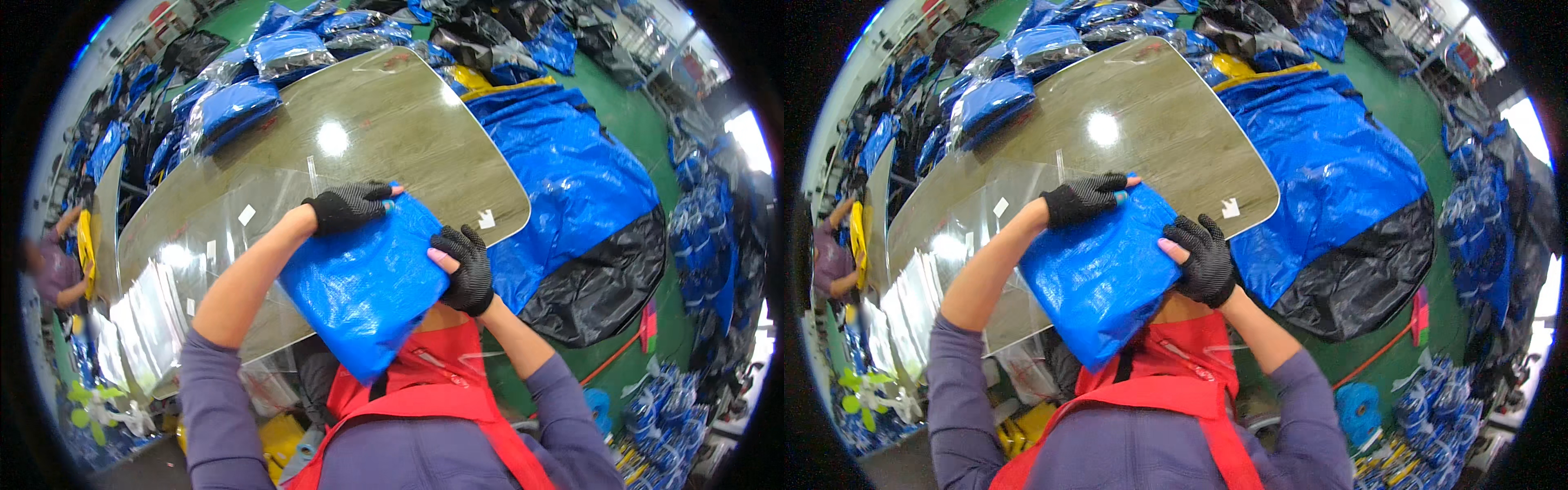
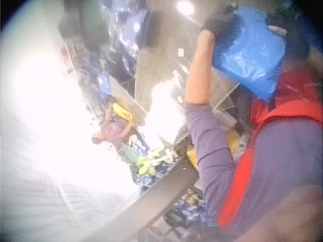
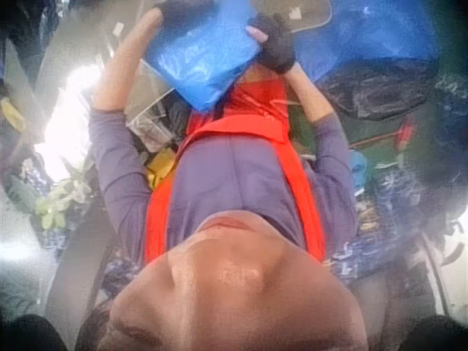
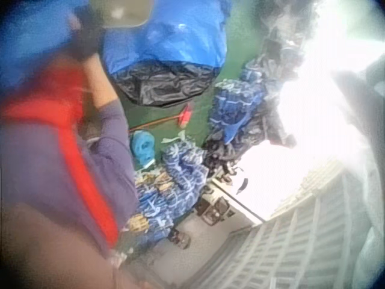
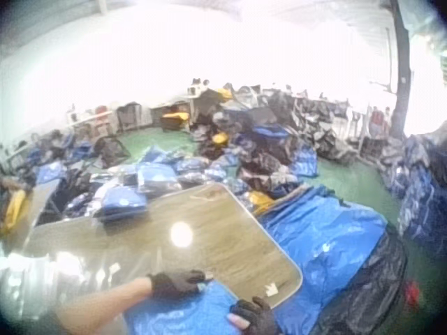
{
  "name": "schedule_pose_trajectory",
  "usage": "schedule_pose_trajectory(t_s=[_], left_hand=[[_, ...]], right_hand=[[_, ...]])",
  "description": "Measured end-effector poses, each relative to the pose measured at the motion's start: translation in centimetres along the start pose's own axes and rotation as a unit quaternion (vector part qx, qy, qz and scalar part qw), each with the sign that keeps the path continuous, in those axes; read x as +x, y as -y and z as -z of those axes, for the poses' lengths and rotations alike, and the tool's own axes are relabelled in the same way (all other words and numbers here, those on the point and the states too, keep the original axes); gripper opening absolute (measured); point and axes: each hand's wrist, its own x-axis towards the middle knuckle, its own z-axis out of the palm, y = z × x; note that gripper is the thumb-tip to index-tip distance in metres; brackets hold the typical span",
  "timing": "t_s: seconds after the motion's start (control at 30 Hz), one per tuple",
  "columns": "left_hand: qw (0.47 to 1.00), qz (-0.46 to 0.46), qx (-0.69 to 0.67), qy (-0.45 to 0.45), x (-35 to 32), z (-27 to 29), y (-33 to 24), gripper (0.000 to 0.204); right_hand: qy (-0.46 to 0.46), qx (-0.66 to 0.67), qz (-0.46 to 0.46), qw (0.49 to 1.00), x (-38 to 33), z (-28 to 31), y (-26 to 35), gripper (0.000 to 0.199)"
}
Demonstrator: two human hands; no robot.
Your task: The person repeatedly folds blue and black tarps on a table, then places each folded tarp into a clear plastic bag. The person repeats this process for multiple tarps throughout the clip.
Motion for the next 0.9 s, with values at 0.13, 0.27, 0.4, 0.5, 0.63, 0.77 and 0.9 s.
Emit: schedule_pose_trajectory(t_s=[0.13, 0.27, 0.4, 0.5, 0.63, 0.77, 0.9], left_hand=[[0.925, 0.213, -0.309, -0.057, -4.5, -2.2, -0.4, 0.065], [0.863, 0.093, -0.419, -0.266, -5.6, -11.7, -5.6, 0.076], [0.859, 0.152, -0.352, -0.338, -5.8, -17.2, -9.0, 0.074], [0.891, 0.120, -0.369, -0.237, -7.8, -14.7, -9.5, 0.063], [0.924, 0.137, -0.160, -0.320, -9.6, -9.3, -9.8, 0.055], [0.907, -0.078, 0.212, -0.355, -7.1, -10.8, -10.6, 0.076], [0.947, -0.086, 0.199, -0.237, -4.3, -15.6, -9.8, 0.087]], right_hand=[[-0.124, 0.114, -0.158, 0.973, -2.7, 2.2, -0.6, 0.060], [-0.211, 0.432, -0.420, 0.769, -5.0, 2.3, -0.3, 0.051], [-0.109, 0.631, -0.501, 0.582, -6.6, 2.6, 0.0, 0.038], [-0.073, 0.641, -0.565, 0.515, -6.7, 3.3, -0.2, 0.028], [-0.043, 0.654, -0.517, 0.551, -6.2, 4.0, -0.2, 0.023], [-0.003, 0.636, -0.504, 0.584, -6.0, 3.0, 1.0, 0.023], [-0.035, 0.594, -0.505, 0.625, -6.3, 1.6, 2.5, 0.040]])
